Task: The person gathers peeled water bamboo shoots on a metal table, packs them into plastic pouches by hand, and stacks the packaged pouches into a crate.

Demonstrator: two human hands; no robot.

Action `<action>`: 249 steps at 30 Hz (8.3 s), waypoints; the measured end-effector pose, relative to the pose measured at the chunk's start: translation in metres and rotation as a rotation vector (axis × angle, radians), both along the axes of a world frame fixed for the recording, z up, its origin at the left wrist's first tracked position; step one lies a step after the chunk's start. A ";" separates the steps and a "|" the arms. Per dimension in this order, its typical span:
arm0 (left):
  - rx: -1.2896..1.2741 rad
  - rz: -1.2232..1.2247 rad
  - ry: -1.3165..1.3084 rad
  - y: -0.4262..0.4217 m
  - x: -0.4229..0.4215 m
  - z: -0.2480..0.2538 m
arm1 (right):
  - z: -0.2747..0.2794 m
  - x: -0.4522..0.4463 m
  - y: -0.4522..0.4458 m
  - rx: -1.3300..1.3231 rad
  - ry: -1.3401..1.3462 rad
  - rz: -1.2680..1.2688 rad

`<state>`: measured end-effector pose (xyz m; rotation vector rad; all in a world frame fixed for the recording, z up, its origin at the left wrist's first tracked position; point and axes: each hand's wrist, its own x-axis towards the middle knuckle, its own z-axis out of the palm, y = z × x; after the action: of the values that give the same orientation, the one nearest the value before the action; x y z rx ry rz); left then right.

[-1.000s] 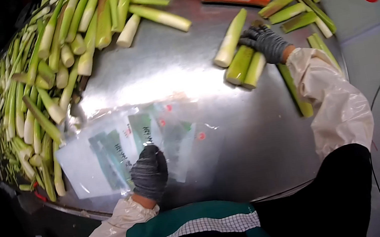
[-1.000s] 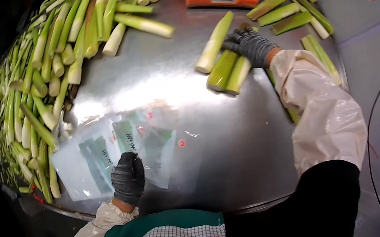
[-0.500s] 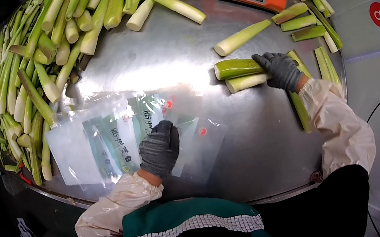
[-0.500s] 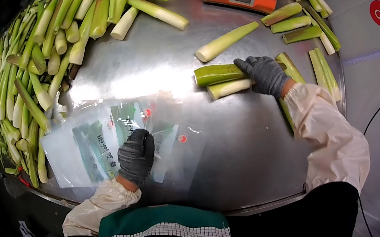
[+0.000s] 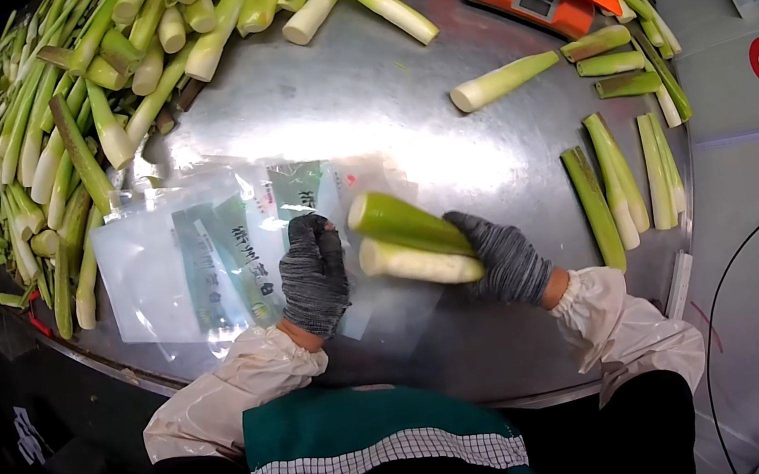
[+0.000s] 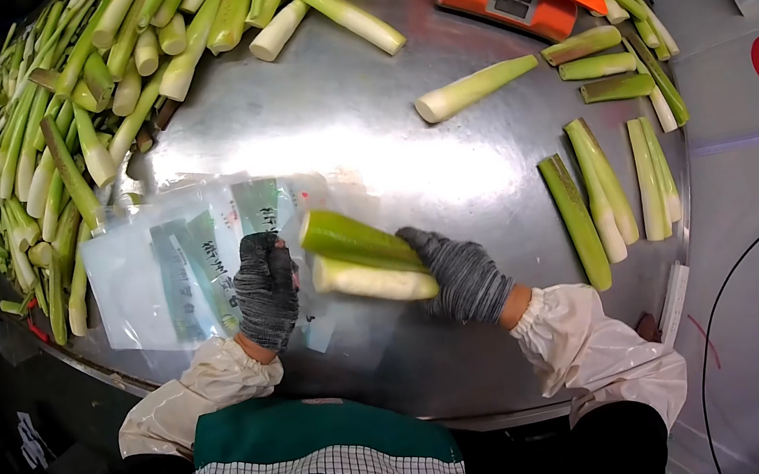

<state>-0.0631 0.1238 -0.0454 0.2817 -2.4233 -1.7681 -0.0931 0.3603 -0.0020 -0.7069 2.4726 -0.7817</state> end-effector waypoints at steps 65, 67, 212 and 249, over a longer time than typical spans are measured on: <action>-0.821 -0.575 0.066 0.028 0.059 0.015 | -0.004 0.016 -0.009 -0.229 0.532 -0.335; -0.774 -0.549 0.061 0.030 0.064 0.010 | 0.005 0.000 -0.032 -0.138 0.484 -0.123; -0.840 -0.418 1.313 -0.080 0.051 0.202 | 0.194 0.160 -0.086 -1.178 -0.339 -0.808; -0.791 -0.471 0.106 -0.012 0.058 0.021 | 0.003 0.011 0.069 0.601 0.202 -0.838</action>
<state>-0.0050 0.1119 -0.0246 -0.4806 -3.0119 -0.7440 -0.0819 0.4293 0.0007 0.5244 2.9543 -0.1601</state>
